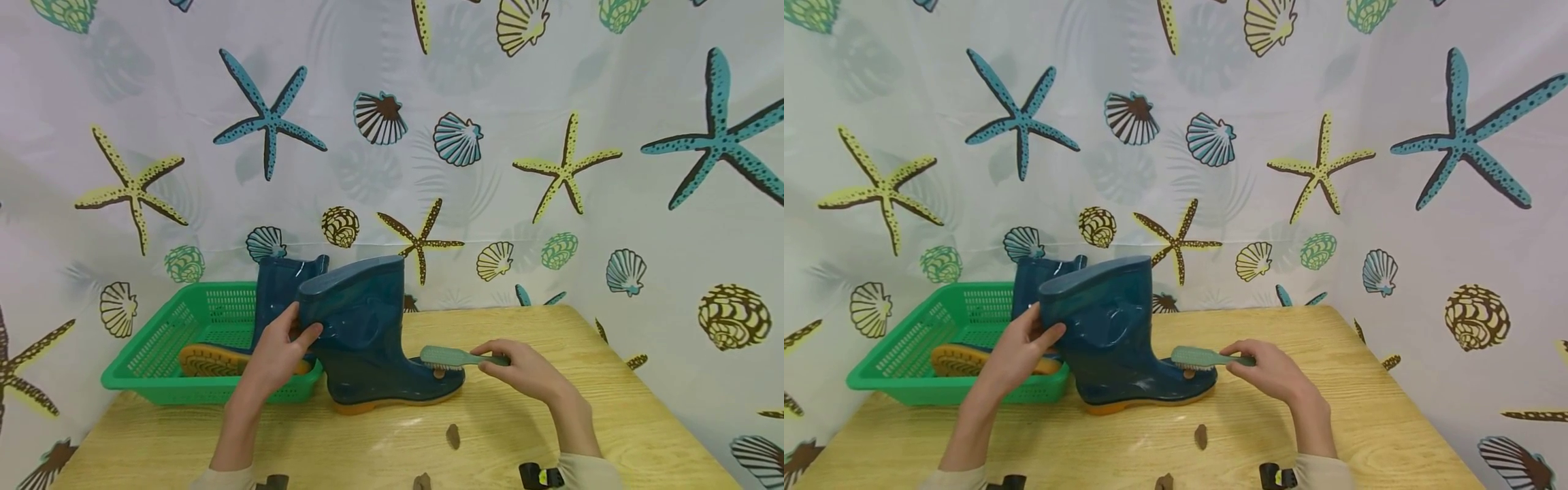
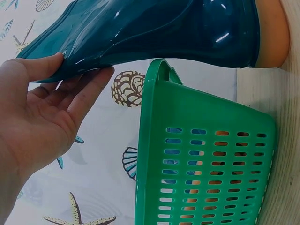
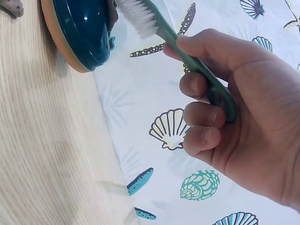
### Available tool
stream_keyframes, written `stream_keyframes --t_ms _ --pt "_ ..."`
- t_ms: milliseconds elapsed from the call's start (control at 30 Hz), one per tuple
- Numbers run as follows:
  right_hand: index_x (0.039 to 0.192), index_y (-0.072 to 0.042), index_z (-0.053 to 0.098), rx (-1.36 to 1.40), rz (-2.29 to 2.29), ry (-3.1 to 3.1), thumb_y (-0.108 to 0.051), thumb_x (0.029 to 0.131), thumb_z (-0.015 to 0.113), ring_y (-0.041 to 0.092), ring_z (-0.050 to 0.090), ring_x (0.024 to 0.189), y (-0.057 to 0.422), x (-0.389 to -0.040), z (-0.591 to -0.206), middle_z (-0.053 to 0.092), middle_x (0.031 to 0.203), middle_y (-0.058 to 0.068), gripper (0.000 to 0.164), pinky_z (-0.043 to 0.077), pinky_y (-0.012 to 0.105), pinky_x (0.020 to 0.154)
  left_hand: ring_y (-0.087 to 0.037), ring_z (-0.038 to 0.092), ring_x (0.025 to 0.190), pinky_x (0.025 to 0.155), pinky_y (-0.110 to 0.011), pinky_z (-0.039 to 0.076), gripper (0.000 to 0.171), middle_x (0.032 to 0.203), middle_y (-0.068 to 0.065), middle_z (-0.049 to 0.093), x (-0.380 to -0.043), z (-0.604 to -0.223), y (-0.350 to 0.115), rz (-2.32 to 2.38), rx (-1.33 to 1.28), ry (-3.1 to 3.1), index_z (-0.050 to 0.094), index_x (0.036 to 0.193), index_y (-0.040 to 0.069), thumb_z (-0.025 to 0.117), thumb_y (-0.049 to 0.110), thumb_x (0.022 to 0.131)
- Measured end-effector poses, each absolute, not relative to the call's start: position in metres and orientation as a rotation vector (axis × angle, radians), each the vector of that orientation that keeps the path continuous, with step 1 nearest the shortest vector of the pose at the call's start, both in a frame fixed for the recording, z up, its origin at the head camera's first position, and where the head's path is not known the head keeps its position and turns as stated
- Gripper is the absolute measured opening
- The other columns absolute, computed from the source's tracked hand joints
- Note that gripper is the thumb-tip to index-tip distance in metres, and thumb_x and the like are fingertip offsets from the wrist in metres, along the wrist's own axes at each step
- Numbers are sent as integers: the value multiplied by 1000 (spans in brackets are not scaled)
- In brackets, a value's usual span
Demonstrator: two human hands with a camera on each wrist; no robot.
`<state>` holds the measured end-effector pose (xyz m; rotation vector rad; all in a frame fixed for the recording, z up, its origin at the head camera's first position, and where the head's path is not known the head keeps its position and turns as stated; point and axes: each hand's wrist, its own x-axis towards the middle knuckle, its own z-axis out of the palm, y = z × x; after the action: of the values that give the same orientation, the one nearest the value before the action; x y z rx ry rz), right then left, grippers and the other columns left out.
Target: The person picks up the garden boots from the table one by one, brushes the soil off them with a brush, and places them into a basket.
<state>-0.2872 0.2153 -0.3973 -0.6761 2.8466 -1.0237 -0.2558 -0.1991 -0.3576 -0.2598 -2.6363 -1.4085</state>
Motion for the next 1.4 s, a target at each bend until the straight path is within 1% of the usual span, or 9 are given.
stream_keyframes --t_ms 233,433,533,767,900,1000,1133,1233,1400 --pt "123 -13 68 -664 -1019 2781 -28 99 60 15 50 77 223 -290 -398 65 105 8 30 44 33 69 -28 60 111 88 -42 53 35 118 -13 59 -255 -355 -199 -1391 -260 -2649 47 126 11 52 37 104" --pt "122 -14 69 -579 -1052 2764 -27 97 63 18 50 85 238 -288 -398 63 120 11 29 44 37 74 -29 60 114 90 -43 55 39 123 -15 59 -255 -355 -200 -1410 -265 -2643 46 131 10 52 38 104" --pt "122 -13 69 -568 -1060 2764 -27 97 62 20 51 85 241 -287 -397 64 119 12 29 44 38 73 -31 60 117 91 -44 55 44 128 -16 58 -255 -355 -200 -1425 -269 -2640 45 136 10 52 39 103" --pt "124 -16 68 -613 -1068 2836 -33 100 60 28 59 109 232 -286 -398 61 133 15 31 50 44 85 -31 58 120 93 -45 54 46 131 -16 57 -254 -355 -201 -1432 -275 -2635 44 138 11 51 41 103" --pt "126 -15 66 -659 -1067 2828 -35 100 59 19 57 98 222 -290 -404 63 128 12 33 48 38 80 -30 59 117 91 -43 55 46 128 -16 58 -254 -356 -201 -1438 -282 -2630 45 137 10 52 40 103" --pt "127 -15 66 -675 -1036 2806 -35 101 57 13 53 85 217 -293 -408 65 112 9 34 46 34 73 -30 60 116 90 -42 55 43 125 -15 59 -254 -357 -201 -1446 -283 -2629 45 135 10 52 39 103" --pt "127 -16 65 -672 -1017 2791 -35 101 57 13 49 76 218 -296 -410 63 101 4 34 43 32 69 -28 60 114 90 -42 55 37 121 -14 59 -254 -356 -200 -1442 -280 -2632 47 131 11 52 36 104" --pt "126 -15 66 -660 -1027 2792 -34 100 58 14 50 80 224 -295 -409 64 108 5 33 44 34 72 -28 60 112 90 -42 55 37 120 -14 59 -255 -356 -201 -1435 -281 -2633 47 131 11 52 36 104" --pt "124 -12 68 -599 -1066 2776 -30 99 61 16 52 82 235 -291 -405 63 118 12 31 45 36 74 -32 57 121 95 -46 53 50 132 -16 56 -255 -357 -202 -1446 -280 -2646 41 143 10 52 39 104"
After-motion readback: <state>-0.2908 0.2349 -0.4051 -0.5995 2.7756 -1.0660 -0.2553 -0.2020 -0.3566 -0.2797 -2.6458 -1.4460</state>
